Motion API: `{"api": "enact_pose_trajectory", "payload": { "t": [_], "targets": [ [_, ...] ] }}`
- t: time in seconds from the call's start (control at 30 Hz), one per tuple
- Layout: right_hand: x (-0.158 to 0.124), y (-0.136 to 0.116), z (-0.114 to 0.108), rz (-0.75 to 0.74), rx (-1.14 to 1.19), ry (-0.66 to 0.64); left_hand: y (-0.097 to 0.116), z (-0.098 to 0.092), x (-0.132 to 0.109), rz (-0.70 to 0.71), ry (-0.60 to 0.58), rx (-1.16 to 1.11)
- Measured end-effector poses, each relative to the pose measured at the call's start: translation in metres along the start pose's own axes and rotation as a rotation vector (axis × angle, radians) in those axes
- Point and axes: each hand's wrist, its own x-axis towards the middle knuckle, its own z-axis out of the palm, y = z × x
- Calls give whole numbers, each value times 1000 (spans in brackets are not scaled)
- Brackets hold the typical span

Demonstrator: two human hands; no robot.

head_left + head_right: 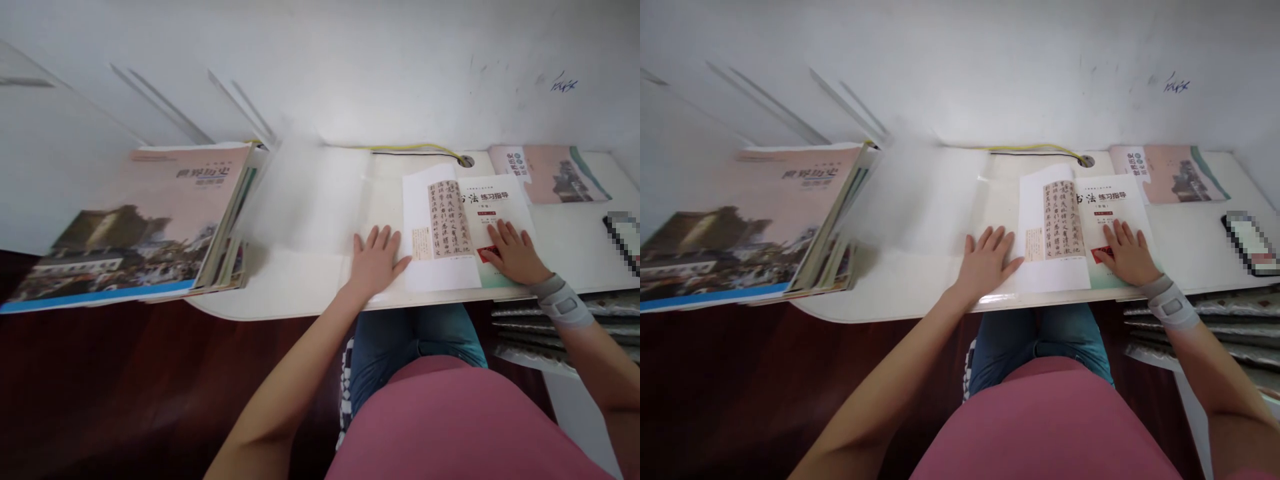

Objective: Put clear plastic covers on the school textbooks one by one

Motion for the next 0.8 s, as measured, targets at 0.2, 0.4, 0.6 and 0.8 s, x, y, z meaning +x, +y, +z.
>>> {"api": "enact_pose_trajectory", "payload": {
  "t": [0.2, 0.4, 0.6, 0.8],
  "targets": [
    [46, -35, -51, -117, 50, 123, 4, -4, -2, 14, -3, 36],
    [145, -108, -50, -407, -8, -138, 8, -23, 12, 1, -28, 107],
    [161, -127, -30, -369, -75, -257, 8, -22, 69, -188, 8, 54],
    [157, -125, -33, -368, -43, -295, -9, 0, 119, -124, 74, -43]
  ]
}}
